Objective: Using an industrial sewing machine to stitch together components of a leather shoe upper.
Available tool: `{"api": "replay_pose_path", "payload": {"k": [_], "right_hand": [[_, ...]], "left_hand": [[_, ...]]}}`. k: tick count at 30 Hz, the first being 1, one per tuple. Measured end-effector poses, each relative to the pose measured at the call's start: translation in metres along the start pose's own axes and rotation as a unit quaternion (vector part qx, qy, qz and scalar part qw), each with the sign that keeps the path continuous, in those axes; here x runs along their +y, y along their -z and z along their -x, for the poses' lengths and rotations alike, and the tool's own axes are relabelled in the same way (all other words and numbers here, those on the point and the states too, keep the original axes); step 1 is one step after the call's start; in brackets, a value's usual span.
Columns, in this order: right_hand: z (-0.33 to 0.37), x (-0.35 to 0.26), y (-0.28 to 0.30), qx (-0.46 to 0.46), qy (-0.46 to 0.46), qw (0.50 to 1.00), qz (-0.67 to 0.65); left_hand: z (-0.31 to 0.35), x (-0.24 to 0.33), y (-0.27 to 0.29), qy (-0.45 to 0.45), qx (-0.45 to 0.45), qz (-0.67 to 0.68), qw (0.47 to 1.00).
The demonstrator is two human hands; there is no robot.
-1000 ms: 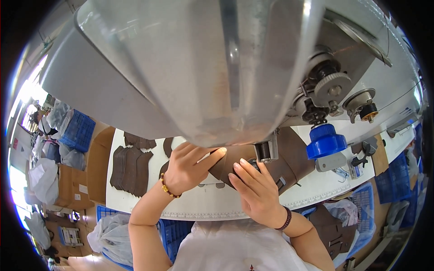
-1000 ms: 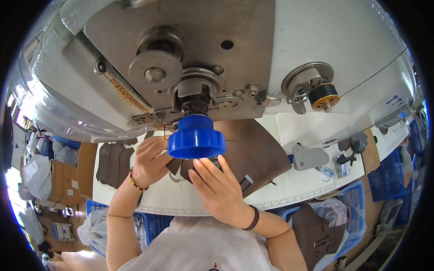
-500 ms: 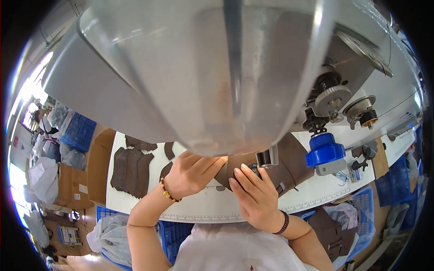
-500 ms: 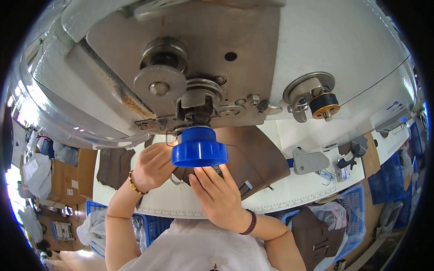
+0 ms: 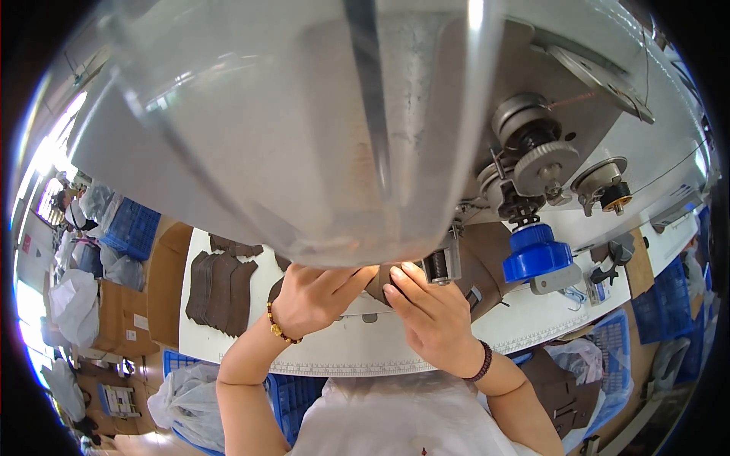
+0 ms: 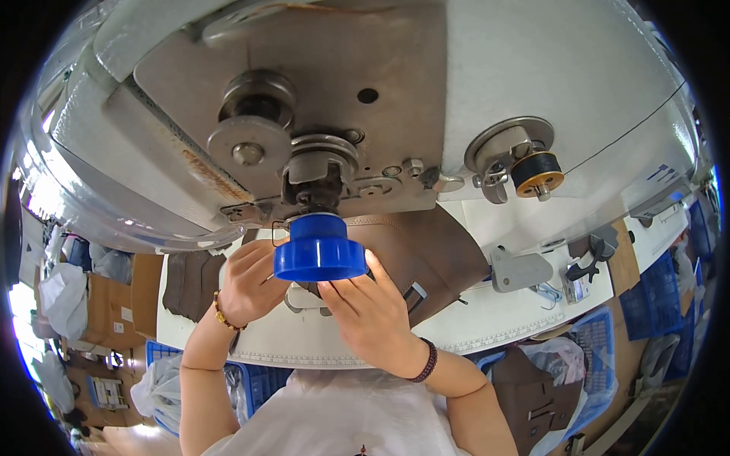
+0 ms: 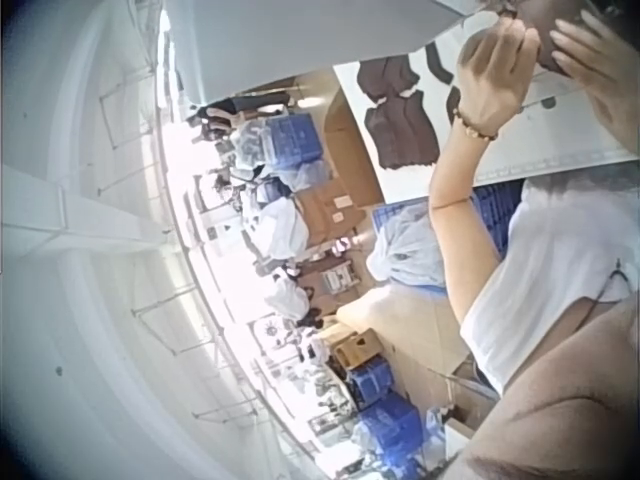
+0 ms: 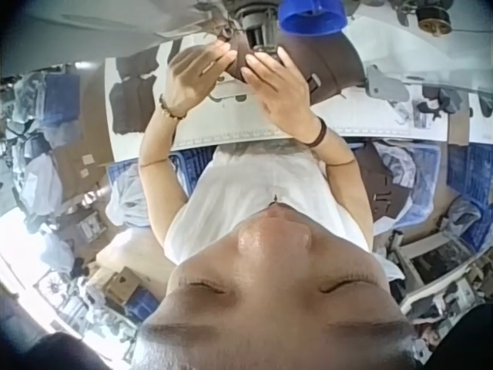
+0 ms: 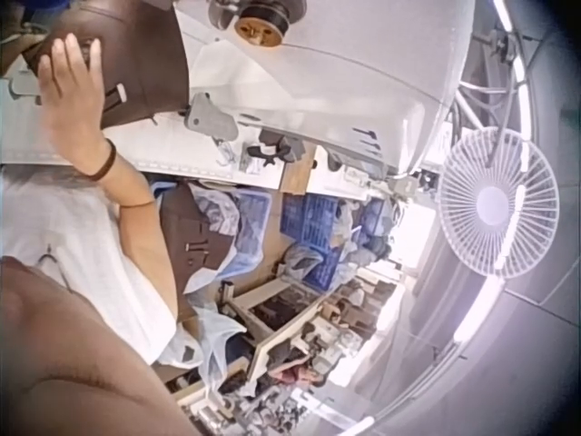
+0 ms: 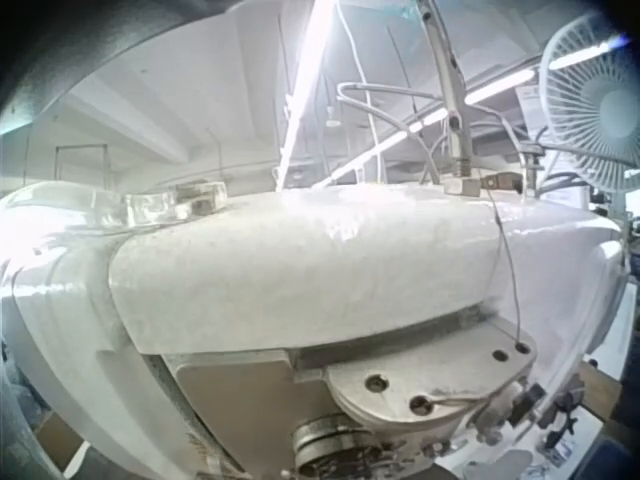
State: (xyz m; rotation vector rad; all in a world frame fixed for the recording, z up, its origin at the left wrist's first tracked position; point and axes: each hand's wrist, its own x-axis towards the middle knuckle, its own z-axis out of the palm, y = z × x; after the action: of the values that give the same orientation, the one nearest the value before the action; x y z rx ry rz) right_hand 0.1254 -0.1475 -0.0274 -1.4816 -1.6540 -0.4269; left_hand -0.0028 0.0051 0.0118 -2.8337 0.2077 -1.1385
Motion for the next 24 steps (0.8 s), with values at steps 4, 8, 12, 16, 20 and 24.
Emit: {"api": "replay_pose_path", "payload": {"k": [4, 8, 12, 16, 20, 24], "right_hand": [[-0.005, 0.004, 0.002, -0.003, 0.005, 1.000, 0.002], [-0.008, 0.005, 0.003, -0.013, 0.007, 1.000, 0.006], [-0.006, 0.006, 0.000, -0.008, 0.006, 1.000, 0.007], [0.000, 0.006, -0.005, 0.050, 0.021, 0.998, 0.013], [-0.005, 0.006, 0.001, 0.044, 0.020, 0.999, 0.018], [-0.003, 0.007, 0.002, 0.032, 0.023, 0.999, 0.021]], "left_hand": [[0.002, -0.008, -0.005, -0.001, 0.006, 0.020, 1.000], [0.004, -0.008, -0.005, 0.003, 0.000, 0.021, 1.000], [0.005, -0.002, 0.002, 0.019, -0.012, 0.022, 1.000], [0.011, -0.001, -0.006, 0.019, 0.054, 0.072, 0.996], [0.015, -0.005, -0.006, -0.009, 0.056, 0.082, 0.995], [0.015, -0.005, -0.007, -0.032, 0.032, 0.083, 0.996]]}}
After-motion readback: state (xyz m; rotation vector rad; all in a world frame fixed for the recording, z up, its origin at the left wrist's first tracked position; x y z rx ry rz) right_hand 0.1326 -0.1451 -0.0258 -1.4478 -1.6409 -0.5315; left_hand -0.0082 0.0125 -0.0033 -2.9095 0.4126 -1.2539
